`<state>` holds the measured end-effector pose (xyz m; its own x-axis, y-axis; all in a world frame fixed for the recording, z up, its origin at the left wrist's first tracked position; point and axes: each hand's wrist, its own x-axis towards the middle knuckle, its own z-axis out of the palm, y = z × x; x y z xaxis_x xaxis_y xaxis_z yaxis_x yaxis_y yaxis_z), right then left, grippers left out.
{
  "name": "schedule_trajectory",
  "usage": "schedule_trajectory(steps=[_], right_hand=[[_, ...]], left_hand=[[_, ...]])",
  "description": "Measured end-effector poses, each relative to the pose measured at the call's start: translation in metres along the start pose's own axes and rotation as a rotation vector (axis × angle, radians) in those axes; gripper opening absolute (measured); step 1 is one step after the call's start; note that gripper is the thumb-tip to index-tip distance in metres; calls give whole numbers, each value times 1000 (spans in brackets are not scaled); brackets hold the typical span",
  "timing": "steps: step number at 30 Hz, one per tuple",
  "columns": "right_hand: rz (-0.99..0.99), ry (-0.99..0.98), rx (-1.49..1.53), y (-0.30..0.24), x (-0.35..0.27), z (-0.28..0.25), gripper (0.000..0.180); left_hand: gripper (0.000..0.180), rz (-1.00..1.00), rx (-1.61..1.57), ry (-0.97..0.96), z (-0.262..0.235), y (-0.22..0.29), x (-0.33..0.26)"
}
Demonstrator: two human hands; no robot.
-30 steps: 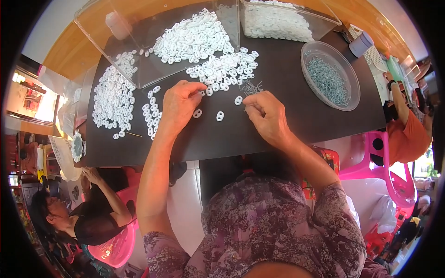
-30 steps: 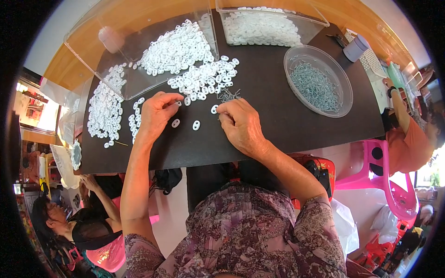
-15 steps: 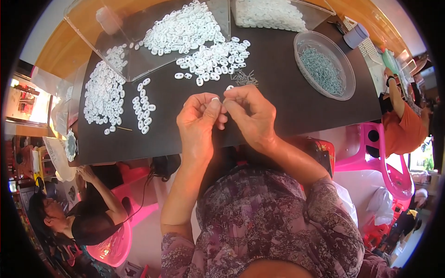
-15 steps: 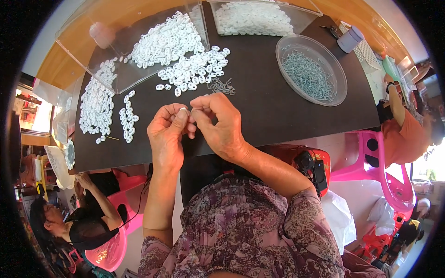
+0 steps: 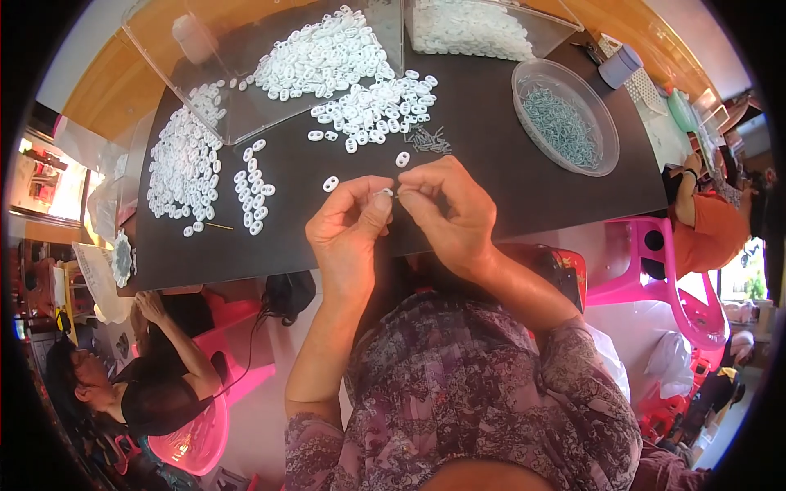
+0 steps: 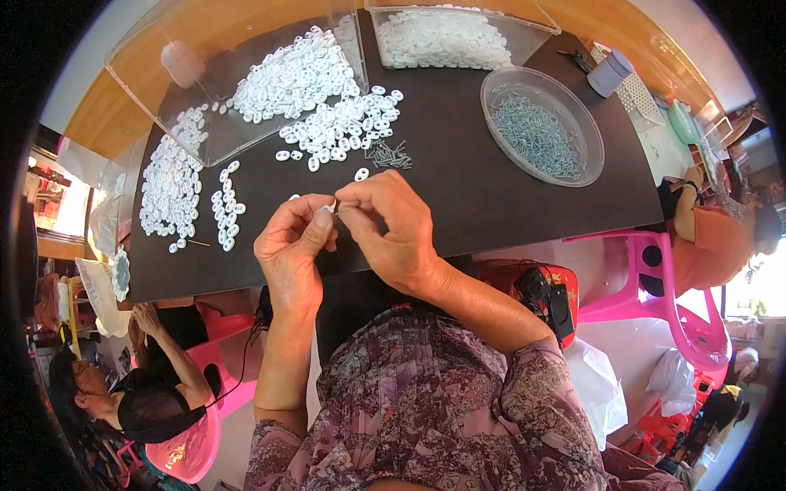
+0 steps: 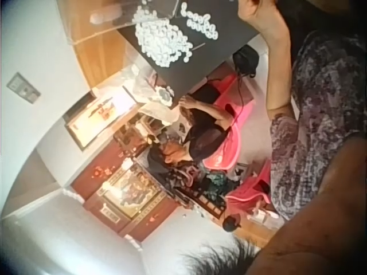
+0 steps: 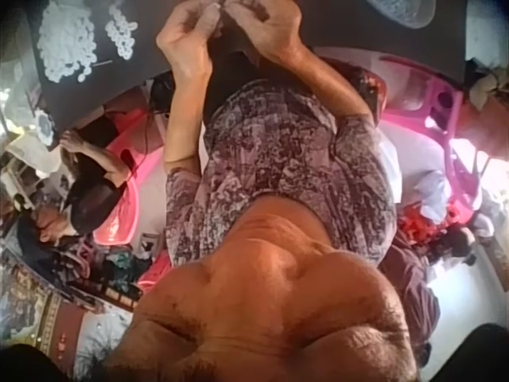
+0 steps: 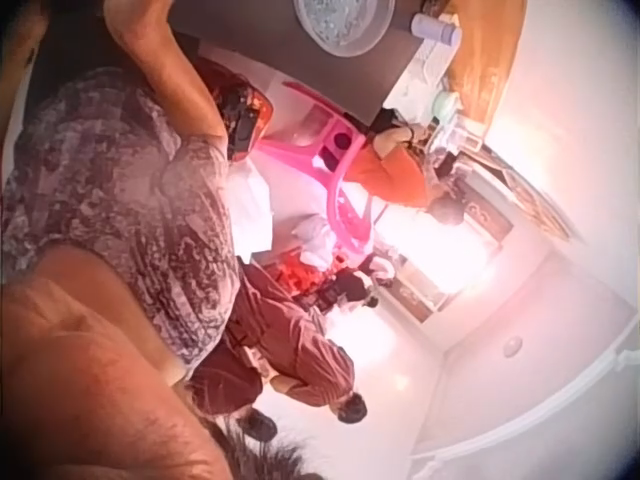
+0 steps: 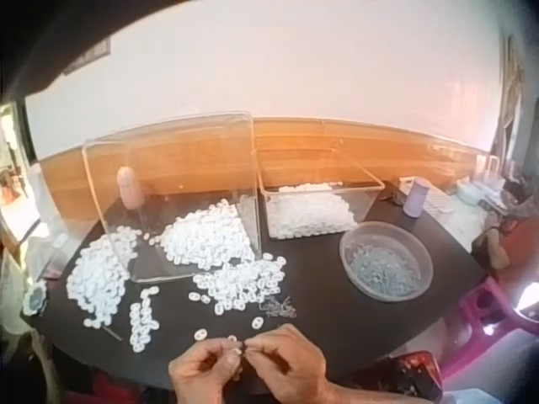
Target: The recorder is assembling small hardware components by manually inserting metal pins into white plastic parts at a workbench.
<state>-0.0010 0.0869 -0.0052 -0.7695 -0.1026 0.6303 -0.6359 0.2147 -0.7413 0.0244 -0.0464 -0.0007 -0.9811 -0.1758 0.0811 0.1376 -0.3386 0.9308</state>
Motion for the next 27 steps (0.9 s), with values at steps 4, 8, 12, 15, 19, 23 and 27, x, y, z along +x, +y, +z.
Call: schedule_trajectory(steps=[4, 8, 12, 15, 19, 23, 27], right_hand=[[295, -5, 240, -3, -5, 0, 16], [291, 35, 330, -5, -11, 9, 18], [293, 60, 363, -16, -18, 12, 18], [306, 73, 377, -19, -25, 12, 18], [223, 27, 324, -25, -32, 3, 17], [268, -93, 381, -24, -45, -8, 17], [443, -33, 493, -28, -48, -15, 16]], left_hand=[[16, -90, -98, -60, -5, 3, -4], [18, -56, -212, 14, 0, 4, -13], [18, 40, -120, 9, 3, 0, -28], [15, 147, -7, 59, 8, 1, -40], [13, 336, 334, 37, 6, 0, -52], [12, 135, 201, 53, 12, 9, -58], [14, -93, -113, 30, 8, 10, -63]])
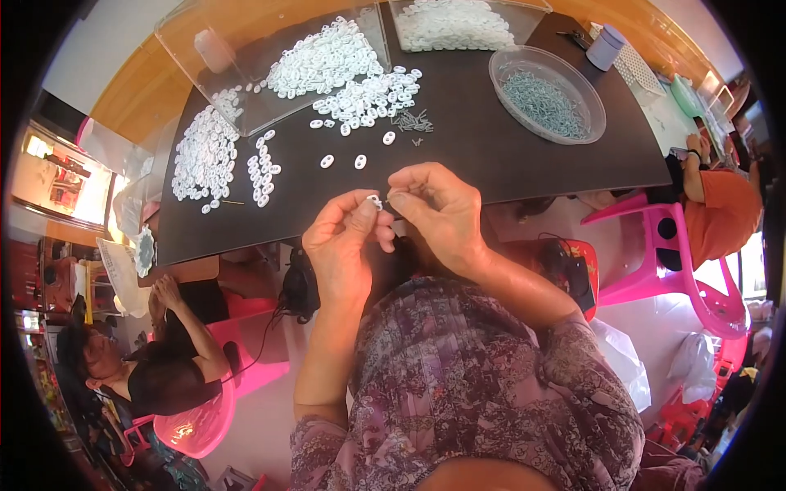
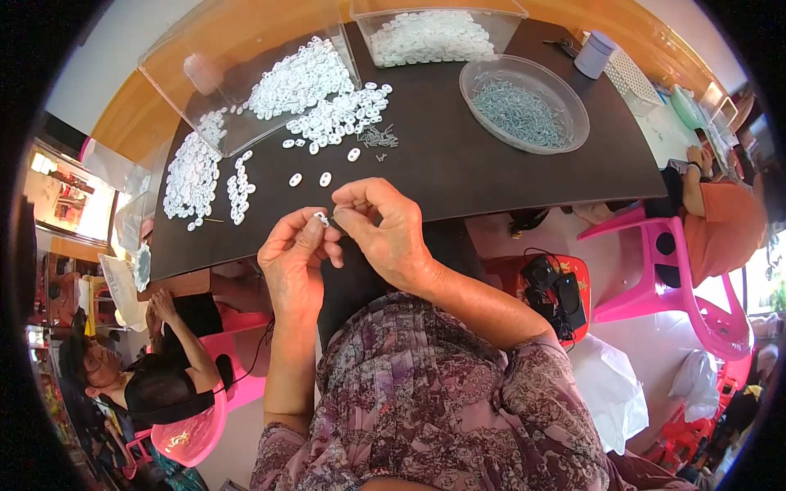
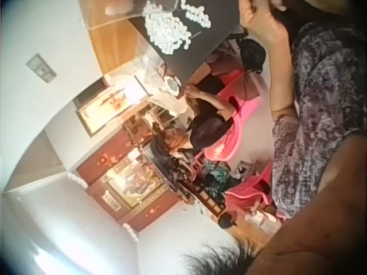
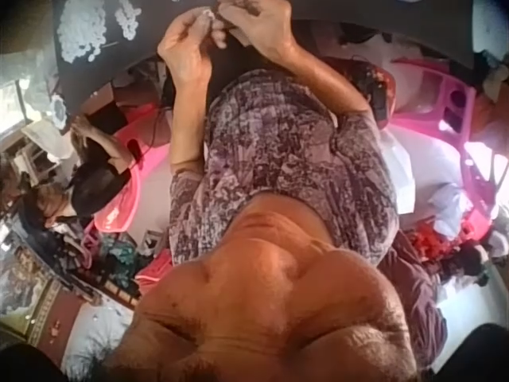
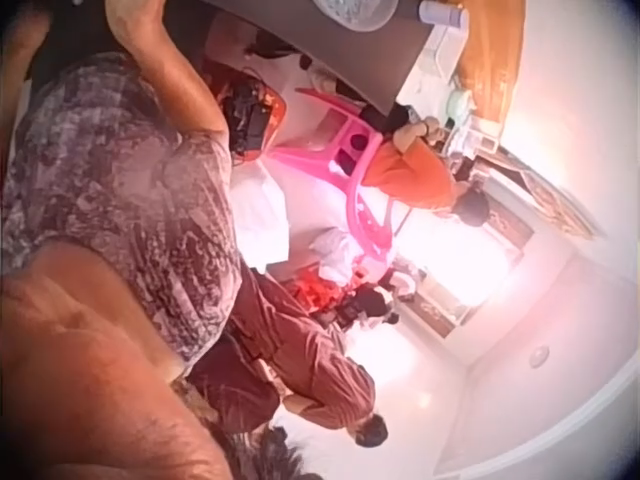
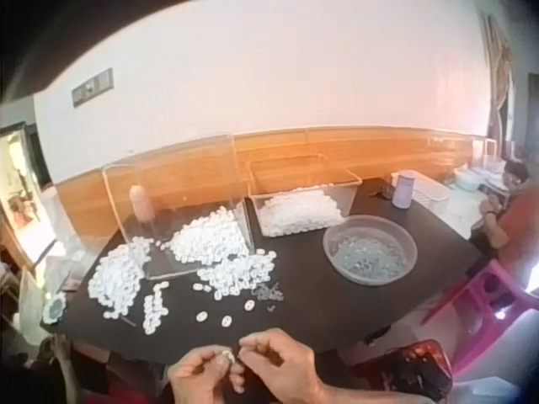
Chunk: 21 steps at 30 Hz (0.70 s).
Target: The recorder is assembling small hardware components by manually inserting metal pins into white plastic parts at a workbench.
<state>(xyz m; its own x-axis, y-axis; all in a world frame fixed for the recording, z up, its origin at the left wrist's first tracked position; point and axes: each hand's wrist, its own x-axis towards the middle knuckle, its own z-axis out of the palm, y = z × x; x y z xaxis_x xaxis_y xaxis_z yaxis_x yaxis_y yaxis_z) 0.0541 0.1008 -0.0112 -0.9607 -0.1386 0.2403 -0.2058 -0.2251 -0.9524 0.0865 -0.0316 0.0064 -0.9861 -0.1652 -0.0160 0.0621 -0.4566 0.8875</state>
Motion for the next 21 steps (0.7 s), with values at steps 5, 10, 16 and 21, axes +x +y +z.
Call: schedule_trajectory(steps=[5, 10, 16, 21], right_hand=[[-56, -40, 56, -5, -5, 4, 15], [-72, -68, 5, -15, -10, 9, 15], [-120, -6, -5, -20, -15, 13, 14], [-45, -5, 52, -21, -20, 14, 14]], left_hand=[[14, -16, -95, -24, 4, 2, -9], [12, 26, -75, -32, 3, 4, -17], [12, 24, -128, -18, 0, 5, -24], [11, 49, -108, -8, 6, 5, -29]])
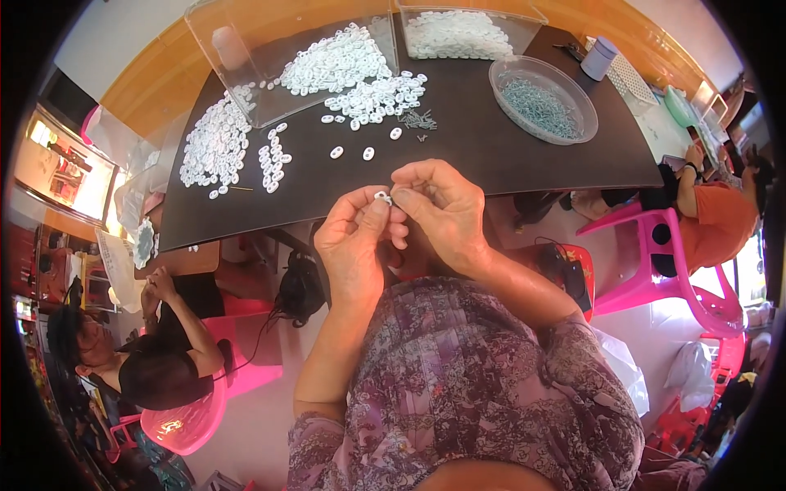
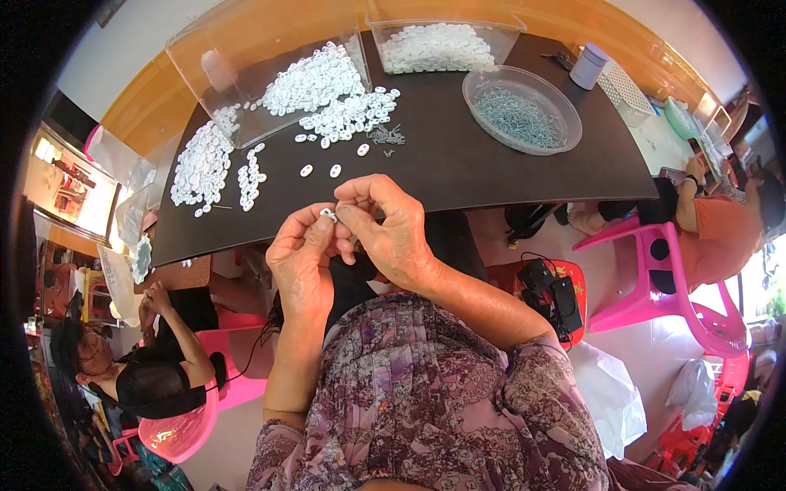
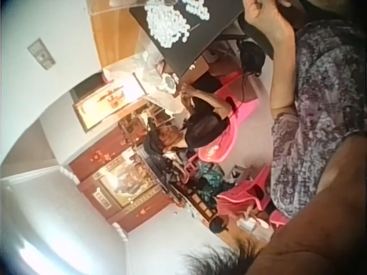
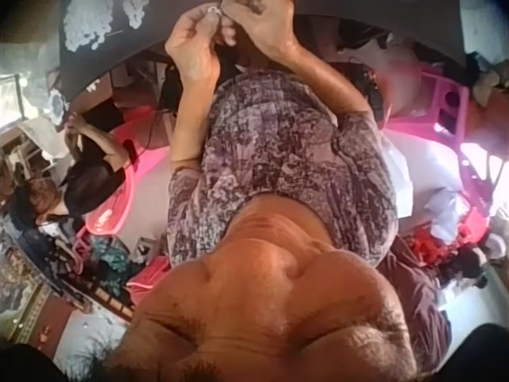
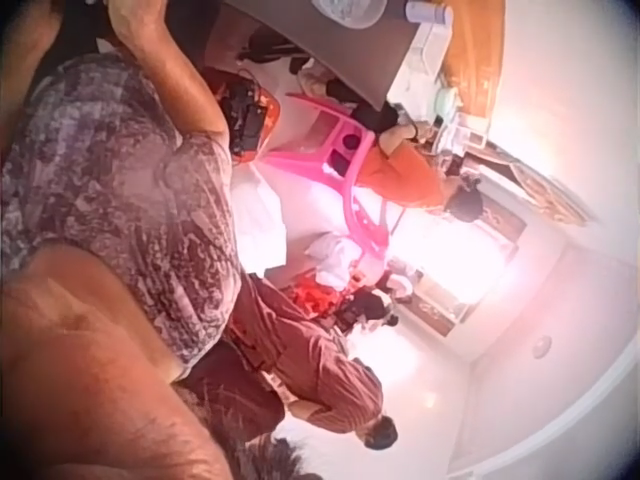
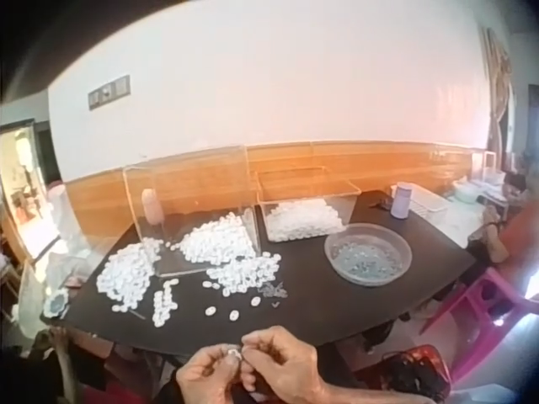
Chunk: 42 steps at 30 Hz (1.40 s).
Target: The recorder is assembling small hardware components by manually inserting metal pins into white plastic parts at a workbench.
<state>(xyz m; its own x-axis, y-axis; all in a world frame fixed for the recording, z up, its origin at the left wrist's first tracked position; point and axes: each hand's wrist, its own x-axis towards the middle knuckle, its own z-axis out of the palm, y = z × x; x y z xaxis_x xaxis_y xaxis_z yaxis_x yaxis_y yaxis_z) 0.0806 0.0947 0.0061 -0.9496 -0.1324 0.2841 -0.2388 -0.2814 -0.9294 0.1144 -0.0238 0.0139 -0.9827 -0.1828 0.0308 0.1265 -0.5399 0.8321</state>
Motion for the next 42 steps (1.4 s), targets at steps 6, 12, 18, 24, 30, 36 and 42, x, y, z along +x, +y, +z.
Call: schedule_trajectory(steps=[6, 12, 18, 24, 30, 36, 42], right_hand=[[23, -14, 76, -10, -4, 0, 13], [-29, -7, -32, -7, -7, -1, 13], [-43, -4, -24, -7, -14, 1, 12], [-88, -31, -125, -6, -10, -3, 13], [80, -28, 41, 1, -2, -4, 9], [-12, -68, -231, 13, 8, -10, 5], [-230, -90, -526, 26, 17, -12, 5]], left_hand=[[11, 21, 85, -18, 2, 1, -5], [10, 85, 135, -27, 3, 1, -13], [9, 166, 245, -4, 6, -1, -20], [12, 284, 369, 16, 8, -9, -17], [12, 179, 264, 68, 6, -11, -7], [12, 127, 234, 75, 1, -18, 3], [10, 244, 353, 82, -1, -29, 10]])
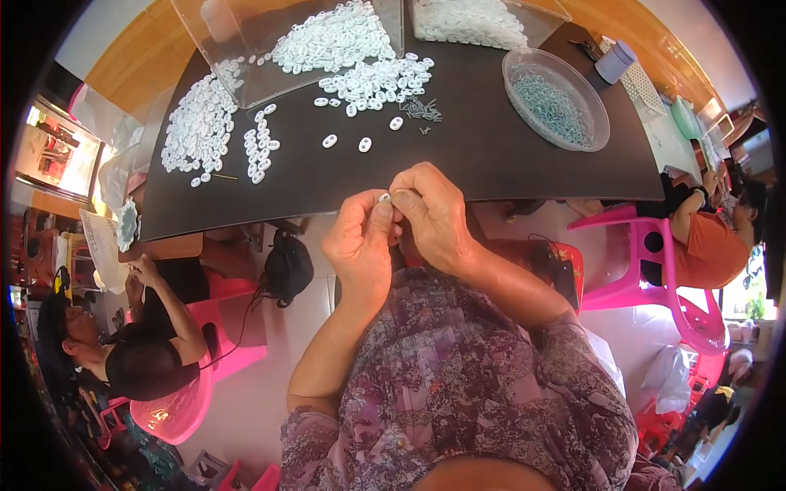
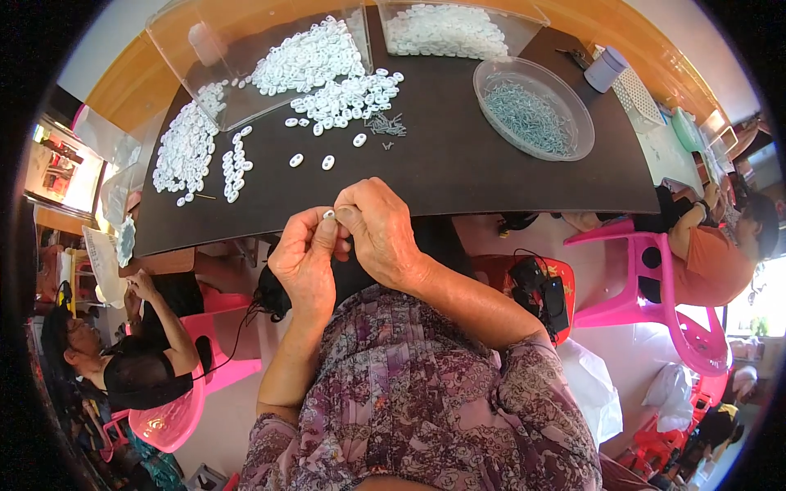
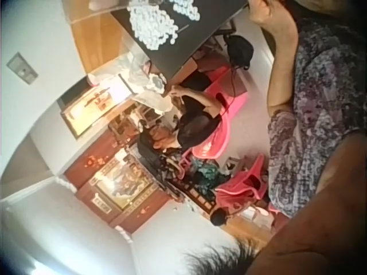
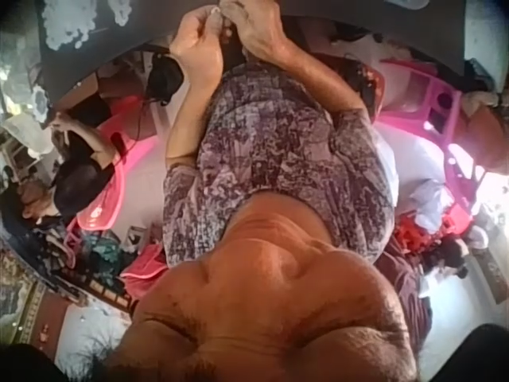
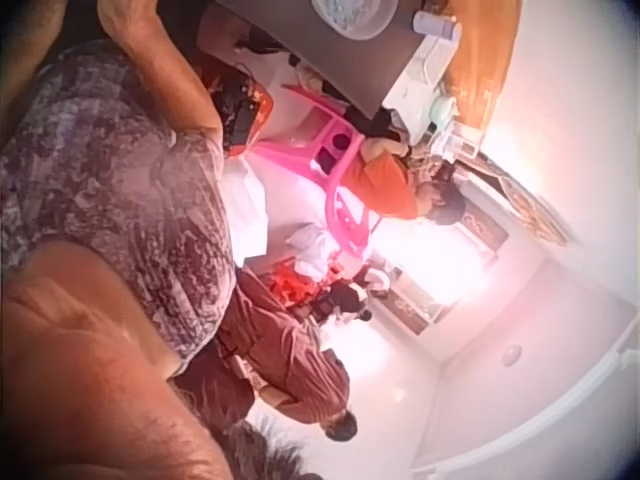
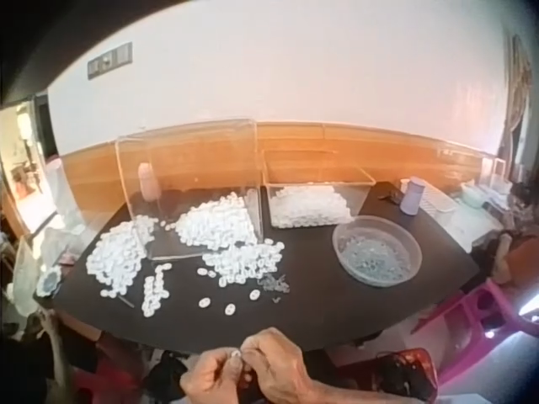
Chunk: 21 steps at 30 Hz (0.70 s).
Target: The recorder is assembling small hardware components by manually inserting metal pins into white plastic parts at a workbench.
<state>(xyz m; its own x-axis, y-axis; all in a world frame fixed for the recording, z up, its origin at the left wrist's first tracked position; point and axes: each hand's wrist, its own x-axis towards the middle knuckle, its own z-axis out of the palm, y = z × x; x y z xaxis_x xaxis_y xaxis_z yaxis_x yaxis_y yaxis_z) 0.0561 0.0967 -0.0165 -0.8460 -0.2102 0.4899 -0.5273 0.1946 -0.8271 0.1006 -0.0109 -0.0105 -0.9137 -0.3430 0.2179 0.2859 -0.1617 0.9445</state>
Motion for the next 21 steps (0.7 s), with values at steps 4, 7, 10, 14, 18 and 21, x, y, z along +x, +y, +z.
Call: schedule_trajectory(steps=[4, 7, 10, 14, 18, 21], right_hand=[[-85, -49, -86, 3, 6, -1, 5], [9, -58, -1, 1, 10, -2, 3], [40, -110, 20, -1, 16, -8, 3], [169, -136, 117, 2, 23, -7, 5], [37, -129, -17, 7, 27, -4, 6], [-41, -197, -92, 9, 28, -7, 4]], left_hand=[[10, -74, -3, -1, -4, -4, 5], [10, -145, -63, -9, -9, -4, 9], [10, -196, -131, -31, -10, -4, 13], [10, -196, -138, -39, -9, -6, 18], [12, -145, -150, 1, -6, -10, 20], [10, -189, -169, -35, -9, -13, 16]])
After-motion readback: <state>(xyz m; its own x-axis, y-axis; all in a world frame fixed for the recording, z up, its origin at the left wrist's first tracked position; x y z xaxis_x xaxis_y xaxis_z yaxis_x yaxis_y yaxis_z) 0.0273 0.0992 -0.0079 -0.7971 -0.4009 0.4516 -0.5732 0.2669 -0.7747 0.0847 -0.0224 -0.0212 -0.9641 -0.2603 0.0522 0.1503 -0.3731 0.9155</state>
